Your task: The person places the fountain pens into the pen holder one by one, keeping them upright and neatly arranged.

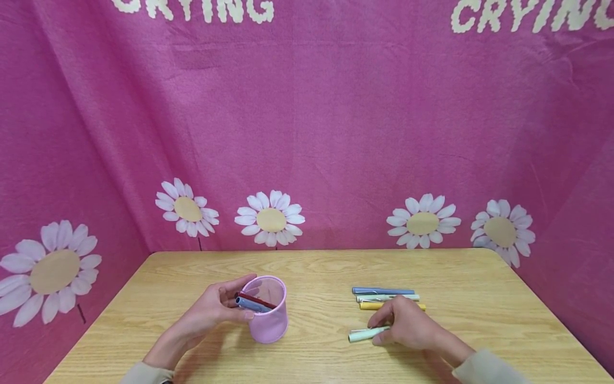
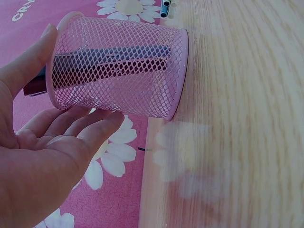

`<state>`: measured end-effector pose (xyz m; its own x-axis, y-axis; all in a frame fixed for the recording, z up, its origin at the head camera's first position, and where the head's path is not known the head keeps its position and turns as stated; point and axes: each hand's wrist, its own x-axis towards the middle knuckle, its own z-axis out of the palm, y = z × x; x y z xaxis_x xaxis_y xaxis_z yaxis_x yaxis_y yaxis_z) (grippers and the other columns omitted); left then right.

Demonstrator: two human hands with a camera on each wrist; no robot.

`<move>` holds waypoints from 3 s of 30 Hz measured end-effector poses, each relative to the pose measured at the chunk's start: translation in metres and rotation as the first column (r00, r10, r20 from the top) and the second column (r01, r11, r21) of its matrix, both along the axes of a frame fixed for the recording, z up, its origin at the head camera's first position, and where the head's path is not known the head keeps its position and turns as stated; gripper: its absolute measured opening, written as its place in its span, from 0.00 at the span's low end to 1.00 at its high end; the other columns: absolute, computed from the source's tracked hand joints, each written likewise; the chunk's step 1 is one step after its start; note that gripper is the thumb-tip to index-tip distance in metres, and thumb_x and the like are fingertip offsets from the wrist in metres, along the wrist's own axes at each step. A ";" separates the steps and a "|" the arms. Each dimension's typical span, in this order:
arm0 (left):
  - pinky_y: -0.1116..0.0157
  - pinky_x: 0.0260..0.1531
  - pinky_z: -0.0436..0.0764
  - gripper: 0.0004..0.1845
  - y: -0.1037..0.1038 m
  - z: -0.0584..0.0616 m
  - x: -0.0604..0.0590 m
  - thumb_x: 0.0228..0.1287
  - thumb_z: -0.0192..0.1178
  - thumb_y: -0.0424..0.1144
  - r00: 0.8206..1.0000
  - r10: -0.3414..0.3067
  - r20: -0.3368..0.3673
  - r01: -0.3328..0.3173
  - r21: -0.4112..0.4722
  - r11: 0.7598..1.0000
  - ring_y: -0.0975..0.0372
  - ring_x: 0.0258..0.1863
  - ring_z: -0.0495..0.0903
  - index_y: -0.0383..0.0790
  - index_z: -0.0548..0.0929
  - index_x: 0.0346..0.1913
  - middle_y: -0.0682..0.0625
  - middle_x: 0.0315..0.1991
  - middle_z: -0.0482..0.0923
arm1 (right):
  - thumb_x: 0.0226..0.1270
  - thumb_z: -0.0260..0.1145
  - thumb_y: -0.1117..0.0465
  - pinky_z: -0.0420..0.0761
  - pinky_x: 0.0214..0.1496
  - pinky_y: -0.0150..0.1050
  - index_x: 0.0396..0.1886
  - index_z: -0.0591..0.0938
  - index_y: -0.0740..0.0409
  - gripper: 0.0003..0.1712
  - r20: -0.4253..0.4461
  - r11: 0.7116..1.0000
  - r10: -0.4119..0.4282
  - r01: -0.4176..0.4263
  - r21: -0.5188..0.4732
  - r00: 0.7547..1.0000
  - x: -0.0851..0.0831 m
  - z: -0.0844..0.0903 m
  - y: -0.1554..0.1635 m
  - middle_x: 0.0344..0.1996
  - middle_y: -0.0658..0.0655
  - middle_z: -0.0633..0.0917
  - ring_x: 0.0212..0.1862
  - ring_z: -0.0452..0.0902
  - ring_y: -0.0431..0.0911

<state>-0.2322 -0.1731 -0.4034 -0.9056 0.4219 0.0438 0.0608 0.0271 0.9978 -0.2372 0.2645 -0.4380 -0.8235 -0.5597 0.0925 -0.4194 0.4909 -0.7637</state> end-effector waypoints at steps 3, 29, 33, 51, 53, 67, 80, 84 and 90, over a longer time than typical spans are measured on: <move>0.62 0.57 0.82 0.49 0.000 0.000 -0.001 0.57 0.79 0.29 1.000 0.002 -0.001 -0.002 -0.002 1.000 0.46 0.64 0.79 0.26 0.64 0.78 0.32 0.72 0.72 | 0.55 0.84 0.62 0.82 0.38 0.32 0.38 0.93 0.57 0.11 0.003 1.000 -0.006 0.005 0.015 1.000 0.000 0.001 -0.001 0.35 0.47 0.88 0.38 0.80 0.37; 0.63 0.59 0.81 0.49 0.000 0.000 -0.001 0.57 0.79 0.29 1.000 -0.001 -0.010 0.001 0.000 1.000 0.42 0.67 0.76 0.24 0.63 0.78 0.33 0.73 0.70 | 0.53 0.84 0.65 0.76 0.34 0.32 0.35 0.94 0.52 0.10 -0.039 0.994 0.017 -0.013 0.105 0.999 0.001 0.009 -0.011 0.33 0.43 0.87 0.36 0.76 0.38; 0.63 0.59 0.81 0.48 0.000 0.000 -0.001 0.57 0.78 0.29 1.000 0.002 -0.013 -0.002 -0.001 1.000 0.43 0.66 0.76 0.25 0.64 0.78 0.33 0.73 0.70 | 0.53 0.84 0.65 0.77 0.34 0.32 0.35 0.94 0.52 0.09 -0.056 0.995 0.016 -0.011 0.096 0.998 0.002 0.010 -0.012 0.33 0.42 0.87 0.35 0.76 0.37; 0.63 0.58 0.81 0.48 -0.001 0.001 0.000 0.57 0.78 0.29 1.000 -0.001 -0.009 0.001 -0.001 1.000 0.46 0.64 0.79 0.26 0.64 0.78 0.32 0.73 0.71 | 0.53 0.85 0.60 0.82 0.47 0.48 0.32 0.93 0.43 0.09 -0.168 0.987 -0.055 0.079 0.137 0.984 0.008 0.037 -0.024 0.37 0.40 0.89 0.45 0.81 0.43; 0.63 0.58 0.81 0.48 -0.001 0.001 -0.001 0.57 0.78 0.29 1.000 -0.003 -0.014 0.002 -0.003 1.000 0.45 0.64 0.78 0.25 0.64 0.78 0.32 0.73 0.71 | 0.54 0.85 0.60 0.82 0.51 0.54 0.32 0.93 0.41 0.09 -0.167 0.987 -0.061 0.084 0.136 0.984 0.008 0.041 -0.025 0.38 0.39 0.89 0.47 0.82 0.44; 0.63 0.61 0.80 0.49 0.000 0.000 -0.002 0.57 0.79 0.30 1.000 -0.009 -0.022 0.009 -0.003 1.000 0.43 0.67 0.76 0.24 0.63 0.78 0.32 0.72 0.72 | 0.55 0.84 0.62 0.83 0.53 0.52 0.36 0.95 0.44 0.10 -0.242 0.992 -0.078 0.098 0.075 0.967 0.006 0.057 -0.038 0.39 0.41 0.90 0.47 0.84 0.42; 0.62 0.61 0.79 0.48 0.000 0.001 0.000 0.57 0.79 0.29 1.000 -0.002 -0.020 0.002 -0.009 1.000 0.42 0.66 0.76 0.26 0.64 0.78 0.33 0.72 0.72 | 0.55 0.85 0.61 0.73 0.34 0.31 0.38 0.95 0.51 0.11 -0.150 0.984 -0.173 0.166 -0.063 0.973 0.010 0.060 -0.058 0.37 0.46 0.91 0.35 0.76 0.36; 0.62 0.61 0.79 0.49 0.000 0.001 0.001 0.57 0.79 0.30 1.000 -0.004 -0.013 0.004 0.001 1.000 0.42 0.66 0.76 0.25 0.63 0.78 0.32 0.72 0.71 | 0.55 0.85 0.61 0.59 0.26 0.32 0.39 0.95 0.51 0.11 -0.101 0.978 -0.199 0.191 -0.083 0.975 0.010 0.062 -0.065 0.30 0.46 0.88 0.27 0.60 0.38; 0.61 0.62 0.79 0.48 0.000 0.001 0.002 0.58 0.78 0.29 1.000 -0.005 -0.005 0.005 0.007 1.000 0.41 0.67 0.76 0.26 0.63 0.79 0.31 0.72 0.71 | 0.56 0.84 0.61 0.58 0.25 0.32 0.41 0.94 0.53 0.12 -0.076 0.972 -0.213 0.204 -0.117 0.974 0.010 0.065 -0.073 0.18 0.46 0.70 0.24 0.57 0.38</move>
<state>-0.2301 -0.1730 -0.4022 -0.9030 0.4265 0.0515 0.0661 0.0195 0.9976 -0.2276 0.1917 -0.3728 -0.9071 -0.3590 0.2198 -0.3839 0.4912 -0.7819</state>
